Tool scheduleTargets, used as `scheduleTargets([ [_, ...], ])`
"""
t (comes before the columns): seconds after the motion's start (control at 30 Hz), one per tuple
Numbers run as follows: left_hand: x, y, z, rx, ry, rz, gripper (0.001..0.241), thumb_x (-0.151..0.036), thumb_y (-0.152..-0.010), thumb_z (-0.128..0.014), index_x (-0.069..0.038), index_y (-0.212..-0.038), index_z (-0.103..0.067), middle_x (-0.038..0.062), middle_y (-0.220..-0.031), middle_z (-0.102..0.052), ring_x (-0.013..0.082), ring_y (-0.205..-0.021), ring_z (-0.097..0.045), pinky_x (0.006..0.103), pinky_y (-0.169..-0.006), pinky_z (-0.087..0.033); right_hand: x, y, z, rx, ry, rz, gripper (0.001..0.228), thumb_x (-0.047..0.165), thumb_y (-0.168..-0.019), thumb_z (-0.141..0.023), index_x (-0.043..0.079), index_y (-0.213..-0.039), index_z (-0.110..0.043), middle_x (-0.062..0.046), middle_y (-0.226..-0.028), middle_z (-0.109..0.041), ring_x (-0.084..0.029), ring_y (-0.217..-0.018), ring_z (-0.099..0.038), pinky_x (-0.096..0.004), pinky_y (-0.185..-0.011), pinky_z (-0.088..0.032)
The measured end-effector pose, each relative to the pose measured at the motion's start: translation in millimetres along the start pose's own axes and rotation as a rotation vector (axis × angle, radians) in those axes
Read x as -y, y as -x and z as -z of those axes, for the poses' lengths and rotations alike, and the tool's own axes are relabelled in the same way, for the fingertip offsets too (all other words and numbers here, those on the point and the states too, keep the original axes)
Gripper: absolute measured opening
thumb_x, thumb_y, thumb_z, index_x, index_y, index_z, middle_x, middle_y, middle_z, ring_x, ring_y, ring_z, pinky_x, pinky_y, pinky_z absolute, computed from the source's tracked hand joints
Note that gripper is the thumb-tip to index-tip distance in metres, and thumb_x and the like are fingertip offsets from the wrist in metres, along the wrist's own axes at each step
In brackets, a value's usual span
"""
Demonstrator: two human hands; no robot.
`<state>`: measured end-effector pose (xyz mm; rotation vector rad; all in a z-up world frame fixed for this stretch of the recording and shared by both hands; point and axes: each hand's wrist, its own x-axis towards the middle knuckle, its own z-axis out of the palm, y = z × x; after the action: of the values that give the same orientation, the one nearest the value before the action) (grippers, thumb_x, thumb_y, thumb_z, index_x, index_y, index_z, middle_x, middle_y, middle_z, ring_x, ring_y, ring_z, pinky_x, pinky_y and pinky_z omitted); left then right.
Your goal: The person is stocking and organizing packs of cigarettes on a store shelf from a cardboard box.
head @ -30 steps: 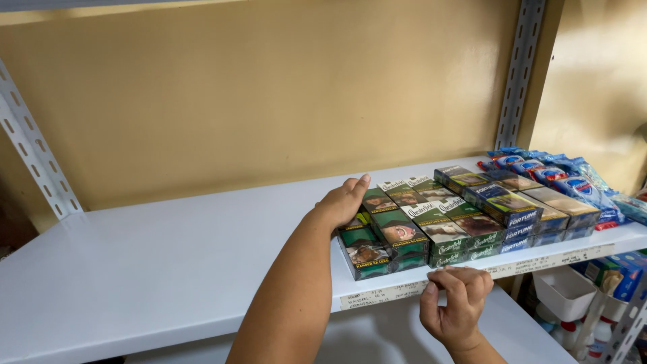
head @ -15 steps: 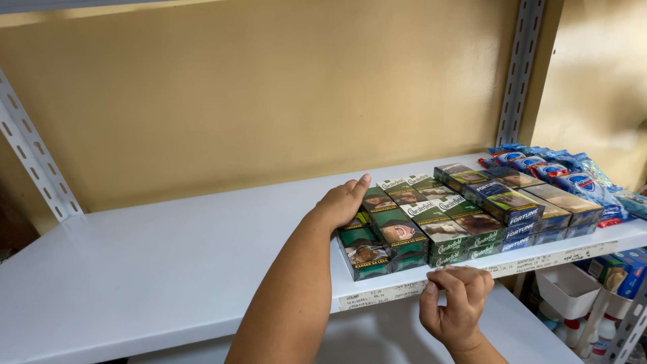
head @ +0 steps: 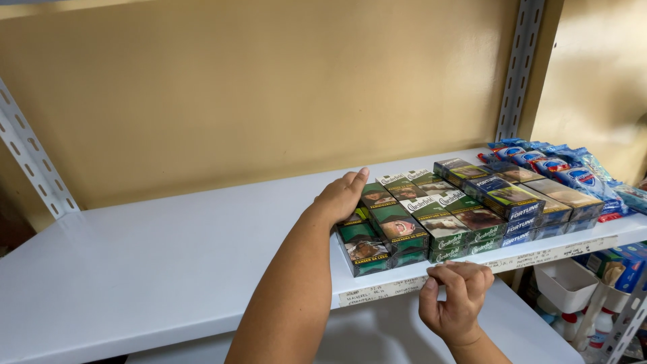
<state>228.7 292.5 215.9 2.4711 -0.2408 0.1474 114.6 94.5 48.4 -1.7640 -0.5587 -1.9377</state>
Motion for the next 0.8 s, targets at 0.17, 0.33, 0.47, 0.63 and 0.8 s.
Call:
scheduleTargets([
  [0.17, -1.2, 1.0, 2.1, -0.164, 0.044, -0.061, 0.069, -0.066, -0.097, -0.024, -0.026, -0.146, -0.049, 0.003, -0.15, -0.053, 0.0281, -0.141, -0.047, 0.0604, -0.116, -0.026, 0.1, -0.1, 0.0, 0.002, 0.002, 0.005, 0.018, 0.007, -0.083, -0.064, 0.01, -0.1, -0.064, -0.006, -0.097, -0.061, -0.023, -0.094, -0.053, -0.04, -0.092, -0.035],
  [0.33, 1.0, 5.5, 2.3, -0.403, 0.075, -0.224, 0.058, -0.057, -0.1, -0.035, -0.02, -0.142, -0.053, 0.007, -0.14, -0.057, 0.0284, -0.133, -0.053, 0.061, -0.107, -0.032, 6.1, -7.8, 7.0, 0.025, -0.006, -0.011, 0.019, 0.008, -0.084, -0.065, 0.01, -0.102, -0.062, -0.006, -0.099, -0.061, -0.026, -0.097, -0.053, -0.041, -0.093, -0.037],
  [0.47, -9.5, 36.8, 9.5, -0.755, -0.088, -0.621, 0.035, -0.037, -0.105, -0.049, -0.013, -0.128, -0.061, 0.009, -0.123, -0.063, 0.0293, -0.116, -0.061, 0.0527, -0.1, -0.04, 10.2, -16.9, 22.0, 0.111, -0.052, -0.025, 0.02, 0.008, -0.085, -0.065, 0.009, -0.105, -0.063, -0.008, -0.103, -0.061, -0.029, -0.099, -0.055, -0.044, -0.094, -0.038],
  [0.63, -45.6, 76.6, 14.7, -0.882, -0.174, -0.865, 0.023, -0.024, -0.1, -0.057, -0.011, -0.118, -0.063, 0.008, -0.114, -0.064, 0.0301, -0.108, -0.06, 0.0492, -0.096, -0.041, 18.7, -39.4, 53.4, 0.288, -0.096, -0.023, 0.024, 0.007, -0.081, -0.063, 0.007, -0.105, -0.064, -0.009, -0.104, -0.065, -0.03, -0.096, -0.056, -0.045, -0.091, -0.038],
  [0.8, -103.2, 125.3, 0.9, -0.846, -0.161, -1.079, 0.023, -0.019, -0.092, -0.063, -0.013, -0.115, -0.063, 0.005, -0.114, -0.064, 0.028, -0.112, -0.061, 0.0485, -0.1, -0.04, 17.5, -59.8, 99.0, 0.447, -0.458, -0.199, 0.032, 0.004, -0.087, -0.064, 0.001, -0.118, -0.06, -0.016, -0.12, -0.066, -0.034, -0.113, -0.062, -0.042, -0.101, -0.044],
])
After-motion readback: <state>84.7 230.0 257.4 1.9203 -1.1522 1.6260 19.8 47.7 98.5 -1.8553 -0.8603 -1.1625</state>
